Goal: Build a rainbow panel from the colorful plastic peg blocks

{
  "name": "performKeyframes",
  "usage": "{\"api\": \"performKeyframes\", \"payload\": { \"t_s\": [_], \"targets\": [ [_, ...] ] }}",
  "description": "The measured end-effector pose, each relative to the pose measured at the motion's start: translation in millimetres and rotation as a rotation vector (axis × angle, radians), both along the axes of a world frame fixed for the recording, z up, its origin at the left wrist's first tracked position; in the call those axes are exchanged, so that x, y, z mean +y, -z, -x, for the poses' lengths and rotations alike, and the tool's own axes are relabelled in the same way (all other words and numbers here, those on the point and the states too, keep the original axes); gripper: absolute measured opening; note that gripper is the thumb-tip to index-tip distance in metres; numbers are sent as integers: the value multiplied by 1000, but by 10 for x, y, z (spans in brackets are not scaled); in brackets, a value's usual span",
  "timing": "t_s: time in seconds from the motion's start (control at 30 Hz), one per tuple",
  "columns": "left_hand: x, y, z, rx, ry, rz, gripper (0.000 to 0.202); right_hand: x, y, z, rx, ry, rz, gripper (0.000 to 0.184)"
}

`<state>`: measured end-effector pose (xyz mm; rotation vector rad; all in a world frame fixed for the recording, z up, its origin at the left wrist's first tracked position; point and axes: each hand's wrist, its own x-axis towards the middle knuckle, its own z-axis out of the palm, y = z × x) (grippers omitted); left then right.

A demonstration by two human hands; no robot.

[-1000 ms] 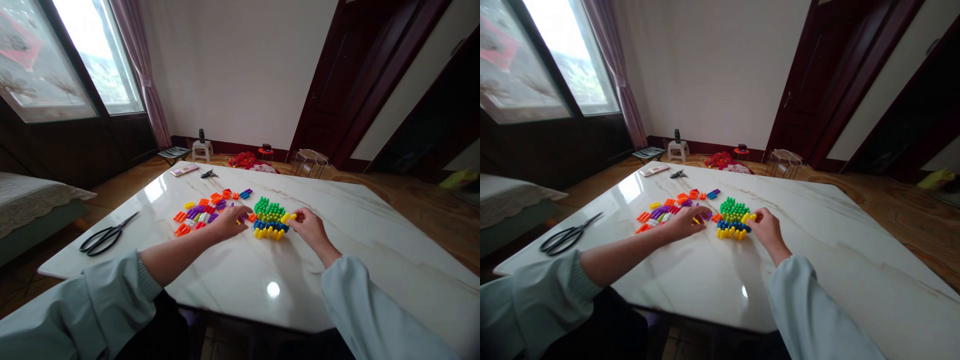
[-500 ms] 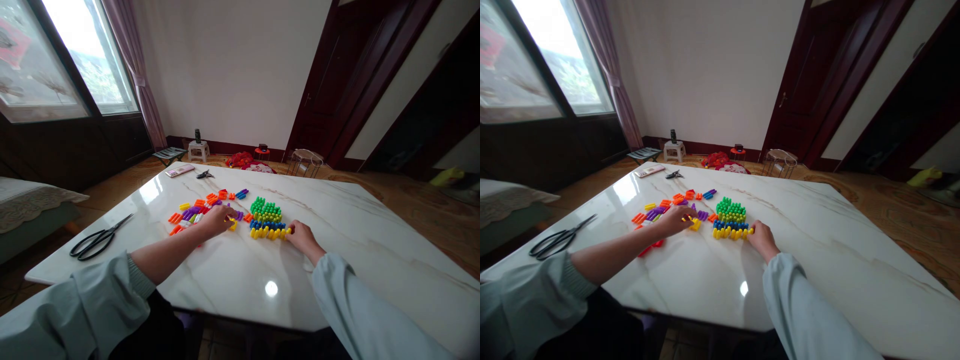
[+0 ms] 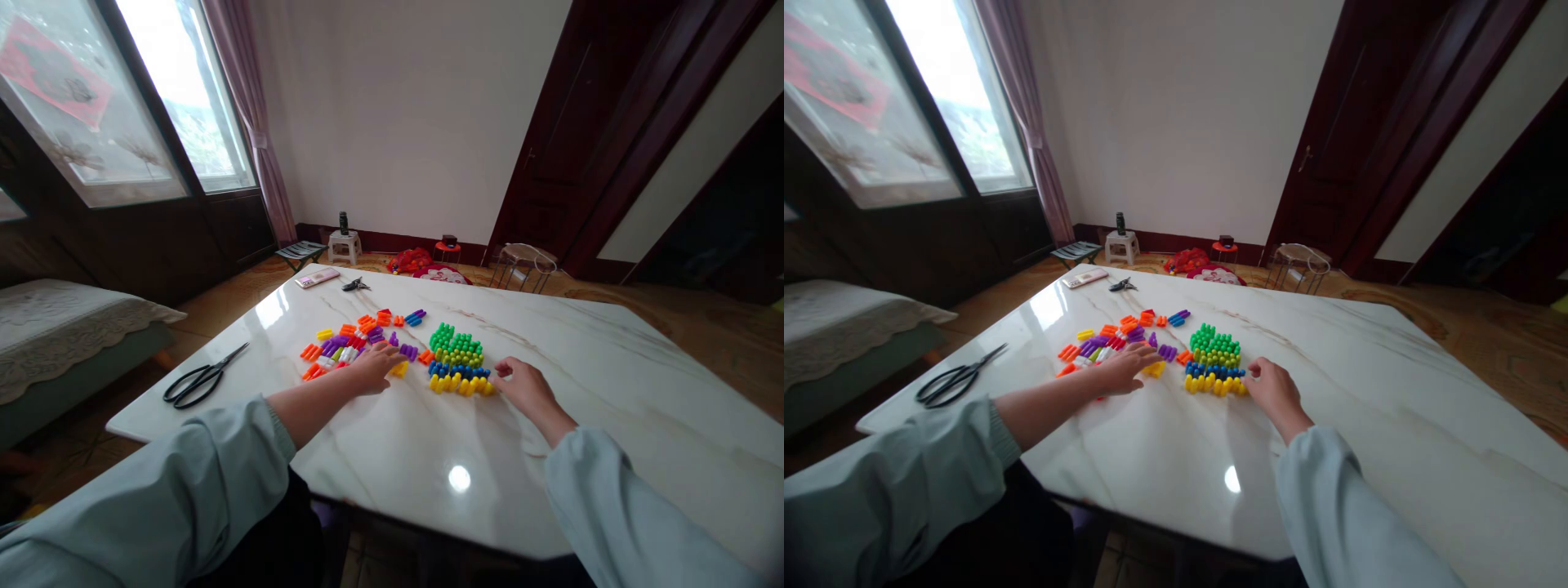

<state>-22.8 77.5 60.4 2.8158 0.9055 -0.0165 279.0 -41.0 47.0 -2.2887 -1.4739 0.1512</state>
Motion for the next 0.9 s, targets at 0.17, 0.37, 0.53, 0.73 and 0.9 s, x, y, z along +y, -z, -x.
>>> {"api": "performKeyframes", "payload": {
  "t_s": [0.17, 0.37, 0.53, 0.73, 0.9],
  "targets": [
    [98, 112, 60, 29, -56, 3, 63, 50, -41, 126, 78, -49, -83, 20],
    [128, 104, 66, -135, -85, 17, 53, 78, -147, 394, 202, -134, -158, 20],
    [-21, -57, -118, -474, -311, 284, 45, 59, -247, 685, 321, -272, -181, 21],
    [-282, -277, -316, -865, -408, 1226, 55, 21, -332, 976, 410, -559, -220, 46],
    [-371, -357, -316, -825, -350, 1289, 55, 8, -356, 1071, 396, -616, -271, 55]
  ]
}}
